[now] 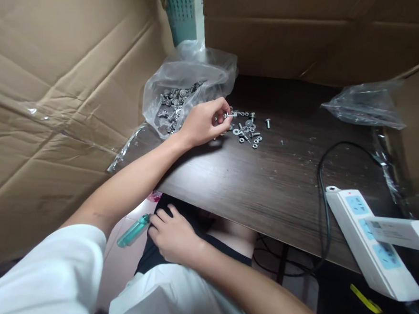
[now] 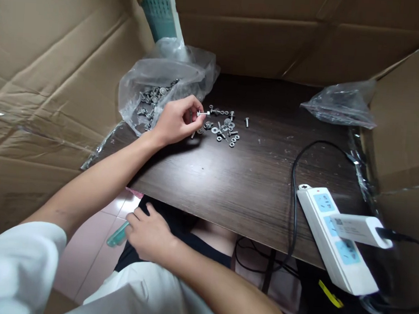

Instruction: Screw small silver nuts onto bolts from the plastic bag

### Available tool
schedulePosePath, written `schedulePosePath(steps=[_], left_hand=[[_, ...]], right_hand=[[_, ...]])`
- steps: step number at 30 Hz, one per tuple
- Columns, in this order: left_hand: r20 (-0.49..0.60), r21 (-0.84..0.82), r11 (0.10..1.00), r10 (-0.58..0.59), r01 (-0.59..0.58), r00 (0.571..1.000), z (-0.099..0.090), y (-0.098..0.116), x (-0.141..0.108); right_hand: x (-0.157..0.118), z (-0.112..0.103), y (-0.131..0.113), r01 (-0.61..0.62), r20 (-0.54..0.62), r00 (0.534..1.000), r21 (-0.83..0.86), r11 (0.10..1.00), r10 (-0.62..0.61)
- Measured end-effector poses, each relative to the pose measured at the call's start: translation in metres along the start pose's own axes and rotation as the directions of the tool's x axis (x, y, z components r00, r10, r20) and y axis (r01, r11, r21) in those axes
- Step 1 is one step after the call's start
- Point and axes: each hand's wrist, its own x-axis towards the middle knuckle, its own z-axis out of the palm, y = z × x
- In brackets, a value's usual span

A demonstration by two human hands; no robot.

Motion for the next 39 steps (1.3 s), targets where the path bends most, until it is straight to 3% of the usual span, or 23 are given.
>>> schedulePosePath(steps=[6, 11, 14, 16, 19, 20, 21, 22, 23, 24, 26, 28, 30, 35, 39], left_hand=[[0.040, -0.008, 1.000, -0.002, 0.002, 0.999, 0.000, -0.001, -0.001], [0.085, -0.017, 0.999, -0.029, 0.031, 0.996, 0.001, -0.002, -0.002], [0.106, -0.026, 1.000, 0.012, -0.010, 0.994, 0.001, -0.002, -0.004], [0.110, -0.031, 0.998, 0.050, -0.046, 0.993, 0.001, -0.001, -0.005], [0.099, -0.056, 0.995, 0.085, -0.080, 0.991, 0.000, 0.003, -0.006], [0.098, -0.067, 0.994, 0.093, -0.087, 0.991, 0.000, 0.005, -0.007], [0.104, -0.078, 0.992, 0.104, -0.096, 0.989, 0.000, 0.007, -0.007], [0.112, -0.086, 0.990, 0.119, -0.109, 0.987, 0.000, 0.010, -0.008], [0.123, -0.087, 0.988, 0.135, -0.125, 0.983, 0.000, 0.012, -0.009], [0.135, -0.082, 0.987, 0.152, -0.142, 0.979, 0.000, 0.015, -0.009], [0.142, -0.055, 0.984, 0.178, -0.172, 0.974, -0.001, 0.018, -0.010], [0.120, -0.022, 0.980, 0.197, -0.195, 0.973, -0.002, 0.021, -0.011], [0.080, 0.012, 0.976, 0.214, -0.216, 0.973, -0.004, 0.021, -0.012], [0.044, 0.109, 0.968, 0.225, -0.228, 0.973, -0.006, 0.015, -0.010], [0.011, 0.129, 0.965, 0.228, -0.227, 0.974, -0.006, 0.011, -0.007]], right_hand=[[0.020, 0.002, -0.009, -0.168, 0.131, 0.979, 0.089, 0.982, 0.155], [-0.018, 0.009, -0.010, -0.185, 0.203, 0.966, 0.116, 0.976, 0.159], [-0.036, 0.005, -0.015, -0.185, 0.164, 0.975, 0.230, 0.955, 0.149], [-0.044, -0.021, -0.021, -0.236, 0.096, 0.972, 0.376, 0.896, 0.216], [-0.060, -0.097, -0.024, -0.126, -0.083, 0.972, 0.610, 0.783, 0.221], [-0.067, -0.126, -0.021, -0.092, -0.225, 0.929, 0.628, 0.773, 0.293], [-0.073, -0.153, -0.015, -0.116, -0.383, 0.826, 0.604, 0.789, 0.415], [-0.077, -0.177, -0.005, -0.165, -0.555, 0.655, 0.556, 0.814, 0.512], [-0.080, -0.196, 0.008, -0.215, -0.717, 0.441, 0.499, 0.839, 0.540], [-0.080, -0.210, 0.025, -0.258, -0.842, 0.244, 0.422, 0.869, 0.481], [-0.074, -0.223, 0.065, -0.489, -0.898, 0.170, 0.280, 0.826, 0.405], [-0.065, -0.221, 0.104, -0.694, -0.871, 0.266, 0.125, 0.709, 0.414], [-0.056, -0.210, 0.135, -0.763, -0.835, 0.325, 0.047, 0.644, 0.445], [-0.048, -0.183, 0.163, -0.728, -0.731, 0.487, -0.039, 0.684, 0.477], [-0.050, -0.175, 0.166, -0.647, -0.711, 0.522, 0.030, 0.762, 0.471]])
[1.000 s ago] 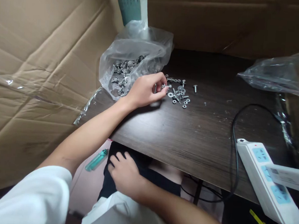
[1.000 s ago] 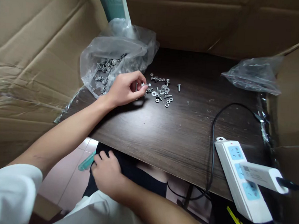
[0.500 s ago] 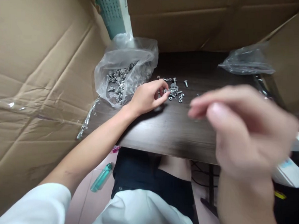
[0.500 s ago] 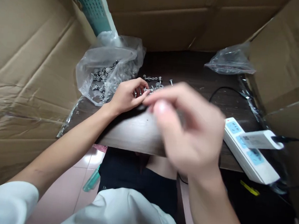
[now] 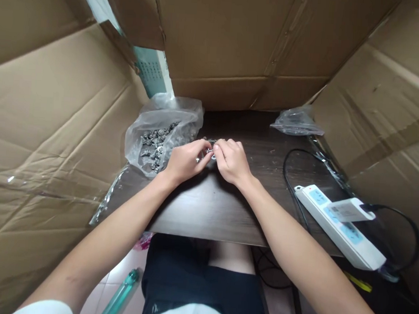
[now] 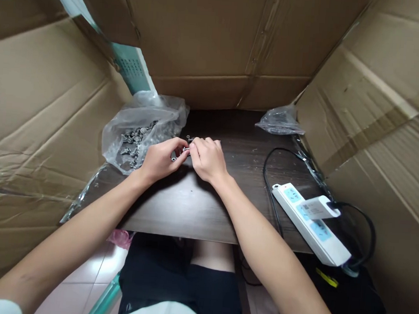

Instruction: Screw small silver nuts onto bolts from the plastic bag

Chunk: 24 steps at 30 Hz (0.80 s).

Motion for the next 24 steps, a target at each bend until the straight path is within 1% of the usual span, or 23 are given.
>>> schedulePosePath(steps=[3, 7, 10, 14, 16, 21, 24], left_hand=[[0.012, -0.012, 0.999, -0.030, 0.030, 0.999, 0.001, -0.002, 0.000], [0.090, -0.028, 0.999, -0.042, 0.045, 0.995, 0.001, -0.002, -0.001], [0.115, -0.051, 0.998, -0.033, 0.039, 0.993, 0.000, 0.000, -0.001], [0.114, -0.080, 0.997, -0.006, 0.016, 0.994, 0.001, 0.003, -0.001], [0.118, -0.091, 0.996, 0.001, 0.010, 0.993, 0.002, 0.004, -0.001], [0.118, -0.125, 0.992, -0.009, 0.024, 0.993, 0.002, 0.003, -0.002], [0.126, -0.132, 0.990, -0.022, 0.039, 0.992, -0.001, 0.003, -0.001]], right_hand=[[-0.001, 0.002, 0.005, 0.012, -0.006, 1.000, 0.123, 0.992, -0.011], [-0.003, 0.005, 0.009, -0.003, -0.012, 1.000, 0.245, 0.970, 0.006], [-0.006, 0.006, 0.007, -0.022, -0.025, 0.999, 0.262, 0.965, 0.029], [-0.007, 0.010, 0.003, -0.048, -0.073, 0.995, 0.257, 0.965, 0.069], [-0.007, 0.011, 0.002, -0.070, -0.064, 0.994, 0.281, 0.957, 0.092], [-0.009, 0.009, 0.002, -0.071, -0.056, 0.994, 0.288, 0.955, 0.091], [-0.010, 0.004, -0.001, -0.039, -0.070, 0.995, 0.316, 0.948, 0.064]])
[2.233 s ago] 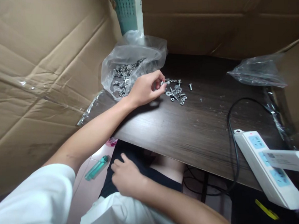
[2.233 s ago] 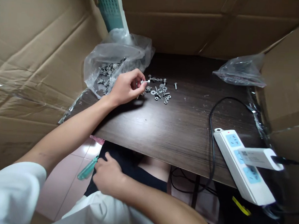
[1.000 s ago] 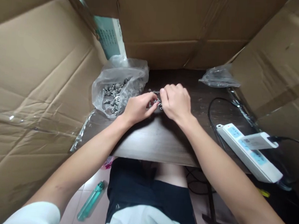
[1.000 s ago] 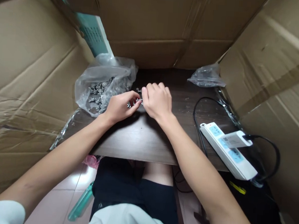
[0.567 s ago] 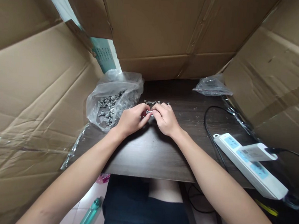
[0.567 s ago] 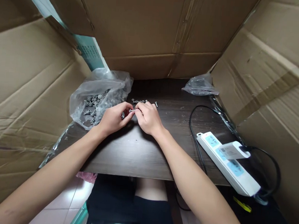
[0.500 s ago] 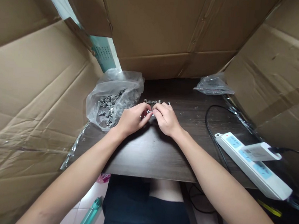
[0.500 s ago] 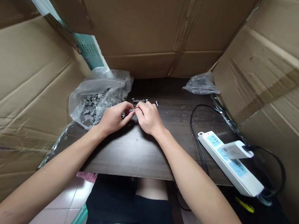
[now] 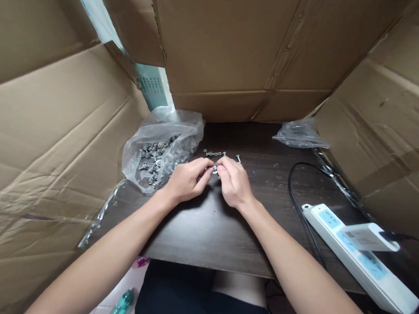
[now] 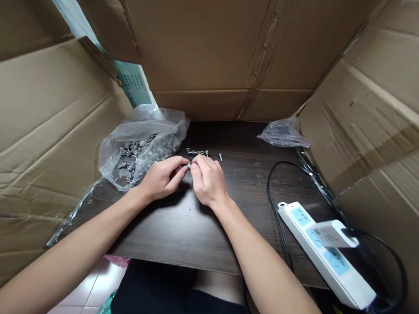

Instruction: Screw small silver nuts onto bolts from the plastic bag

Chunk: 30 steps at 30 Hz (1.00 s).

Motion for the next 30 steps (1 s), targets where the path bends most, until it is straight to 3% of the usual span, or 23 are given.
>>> schedulePosePath(steps=[8, 15, 21, 25, 30], left_hand=[[0.045, -0.001, 1.000, -0.002, 0.002, 0.999, 0.0040, 0.0009, -0.0003], [0.058, 0.021, 0.999, 0.026, -0.028, 0.998, 0.0024, -0.0011, -0.0012], [0.091, 0.050, 0.999, 0.005, -0.010, 0.996, 0.0003, -0.0020, -0.0009], [0.110, 0.069, 0.998, -0.009, 0.002, 0.994, 0.0007, -0.0025, -0.0010], [0.110, 0.056, 0.998, 0.020, -0.026, 0.994, 0.0011, -0.0030, -0.0015]], right_hand=[[-0.0010, 0.0033, -0.0007, -0.002, 0.056, 0.998, 0.110, 0.994, -0.004], [-0.0002, 0.0058, 0.0013, -0.057, 0.065, 0.997, 0.097, 0.994, 0.051], [-0.0012, 0.0041, 0.0003, -0.035, 0.003, 0.999, 0.034, 0.999, 0.035], [-0.0018, 0.0041, 0.0017, -0.002, 0.053, 0.999, 0.048, 0.999, 0.000], [-0.0012, 0.0046, 0.0042, -0.061, 0.099, 0.993, 0.019, 0.998, 0.058]])
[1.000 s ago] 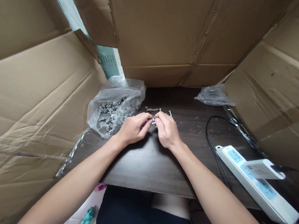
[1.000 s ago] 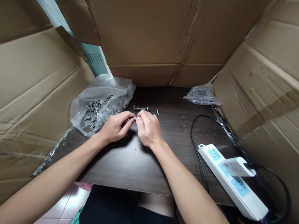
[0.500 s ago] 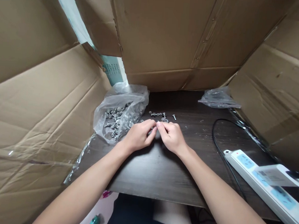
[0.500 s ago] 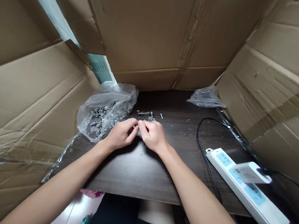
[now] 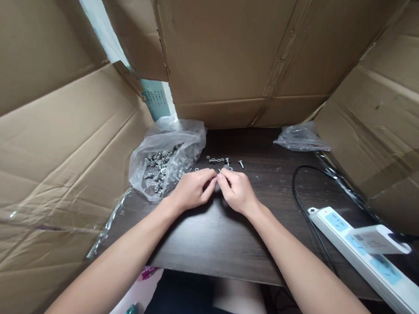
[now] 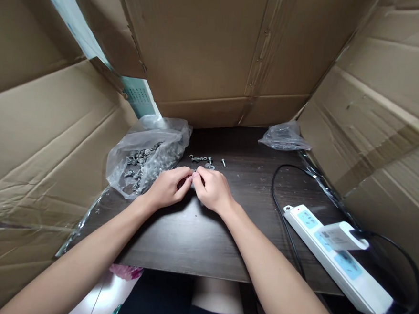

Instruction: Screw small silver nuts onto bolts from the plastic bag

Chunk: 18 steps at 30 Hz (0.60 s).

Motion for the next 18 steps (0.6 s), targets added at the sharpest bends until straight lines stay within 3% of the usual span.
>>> schedulePosePath(steps=[6, 18], left_hand=[[-0.025, 0.009, 1.000, 0.006, -0.006, 1.000, -0.0017, 0.0004, 0.0007], [-0.007, 0.004, 1.000, 0.003, -0.003, 1.000, 0.0008, 0.0003, 0.0021]], right_hand=[[0.0017, -0.0022, -0.0034, 0.014, -0.009, 1.000, -0.087, 0.996, -0.015], [0.0018, -0.0025, -0.0003, -0.010, 0.022, 1.000, -0.063, 0.998, 0.012]])
